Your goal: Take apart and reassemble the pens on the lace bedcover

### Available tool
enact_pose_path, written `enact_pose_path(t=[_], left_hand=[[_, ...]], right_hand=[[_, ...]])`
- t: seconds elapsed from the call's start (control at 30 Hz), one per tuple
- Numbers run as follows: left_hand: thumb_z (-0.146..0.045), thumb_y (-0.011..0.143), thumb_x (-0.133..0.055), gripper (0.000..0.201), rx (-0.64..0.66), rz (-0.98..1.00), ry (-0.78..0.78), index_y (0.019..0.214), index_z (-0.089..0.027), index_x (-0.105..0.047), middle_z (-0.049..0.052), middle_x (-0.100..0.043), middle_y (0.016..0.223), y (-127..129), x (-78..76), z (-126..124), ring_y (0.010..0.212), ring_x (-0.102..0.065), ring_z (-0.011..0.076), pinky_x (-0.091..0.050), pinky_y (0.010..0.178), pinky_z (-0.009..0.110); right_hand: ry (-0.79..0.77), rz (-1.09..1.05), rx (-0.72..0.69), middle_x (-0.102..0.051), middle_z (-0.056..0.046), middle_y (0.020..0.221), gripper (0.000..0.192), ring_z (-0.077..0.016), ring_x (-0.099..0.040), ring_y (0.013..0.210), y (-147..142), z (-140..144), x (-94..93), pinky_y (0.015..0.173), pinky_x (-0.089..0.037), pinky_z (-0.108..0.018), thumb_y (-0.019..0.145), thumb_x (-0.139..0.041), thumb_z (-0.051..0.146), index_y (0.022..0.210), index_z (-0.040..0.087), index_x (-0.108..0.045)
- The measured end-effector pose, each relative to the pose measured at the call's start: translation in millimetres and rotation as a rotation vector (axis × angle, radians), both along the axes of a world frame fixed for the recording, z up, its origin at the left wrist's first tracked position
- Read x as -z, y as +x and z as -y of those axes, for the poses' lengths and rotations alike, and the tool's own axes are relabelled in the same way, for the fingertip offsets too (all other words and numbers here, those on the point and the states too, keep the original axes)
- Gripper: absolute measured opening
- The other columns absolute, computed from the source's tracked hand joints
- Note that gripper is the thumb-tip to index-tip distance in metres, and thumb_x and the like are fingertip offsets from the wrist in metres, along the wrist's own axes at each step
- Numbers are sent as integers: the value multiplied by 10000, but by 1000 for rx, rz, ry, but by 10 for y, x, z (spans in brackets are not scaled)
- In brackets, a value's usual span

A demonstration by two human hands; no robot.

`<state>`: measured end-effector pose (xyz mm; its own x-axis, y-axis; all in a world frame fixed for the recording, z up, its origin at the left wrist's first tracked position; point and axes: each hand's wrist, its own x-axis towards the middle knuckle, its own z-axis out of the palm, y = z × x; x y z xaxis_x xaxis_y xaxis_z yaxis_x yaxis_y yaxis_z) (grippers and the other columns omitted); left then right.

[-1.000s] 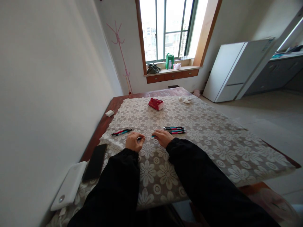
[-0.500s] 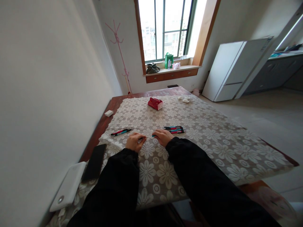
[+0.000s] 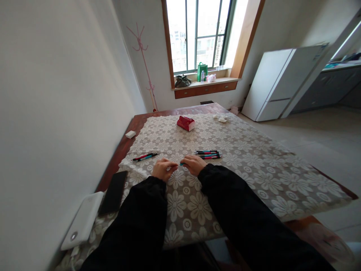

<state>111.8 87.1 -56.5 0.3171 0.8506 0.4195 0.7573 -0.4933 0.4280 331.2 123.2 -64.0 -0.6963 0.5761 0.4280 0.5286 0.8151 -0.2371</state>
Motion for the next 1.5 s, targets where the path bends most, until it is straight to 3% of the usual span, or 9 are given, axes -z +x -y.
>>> enact_pose_path(t=[0.33,0.6,0.9,1.07,1.27,1.4,1.5], left_hand=[[-287,785,-693,104,-60,4,-45,863,-281,-763,14,-704,803,-23,-11,0,833,-644,188,-474,851,321],[-303,797,-683,85,-29,-23,-29,841,-291,-755,-2,-715,775,24,-39,30,828,-644,183,-451,862,331],[-309,806,-676,78,-118,-30,8,812,-280,-748,5,-701,758,83,-100,83,802,-642,182,-439,870,341],[-330,814,-672,82,-76,-45,-14,809,-288,-743,-2,-703,769,57,-58,56,816,-641,175,-438,897,331],[-342,812,-682,99,-40,-35,12,879,-290,-733,-2,-717,799,50,-9,36,847,-644,183,-439,900,339],[-359,803,-699,211,-56,41,16,998,-281,-682,-20,-736,797,67,-49,49,912,-639,192,-422,929,351],[-355,875,-594,250,-68,100,40,1102,-256,-623,-6,-740,897,18,-101,35,986,-614,198,-416,944,354]], right_hand=[[-20,7,48,-656,-56,917,113,-170,-596,872,-3,20,-28,788,-415,-267,891,-583,183,987,188,-641],[-9,60,42,-656,-49,881,102,-153,-600,792,-18,28,4,716,-391,-257,900,-573,199,975,192,-642],[1,41,39,-651,-42,871,104,-150,-599,783,-44,65,-26,706,-380,-254,911,-556,202,986,191,-628],[0,61,49,-648,-52,883,100,-157,-600,804,-48,86,-53,722,-381,-257,904,-561,190,983,180,-621],[-54,77,35,-666,-50,912,144,-163,-609,815,-67,146,-135,719,-383,-258,920,-562,281,1009,194,-636],[-125,1,63,-684,-40,938,137,-155,-616,820,-76,142,-120,716,-388,-250,937,-530,264,989,202,-641],[-143,-67,90,-684,-42,953,154,-153,-617,824,-72,124,-98,716,-397,-246,942,-521,284,1006,205,-636]])
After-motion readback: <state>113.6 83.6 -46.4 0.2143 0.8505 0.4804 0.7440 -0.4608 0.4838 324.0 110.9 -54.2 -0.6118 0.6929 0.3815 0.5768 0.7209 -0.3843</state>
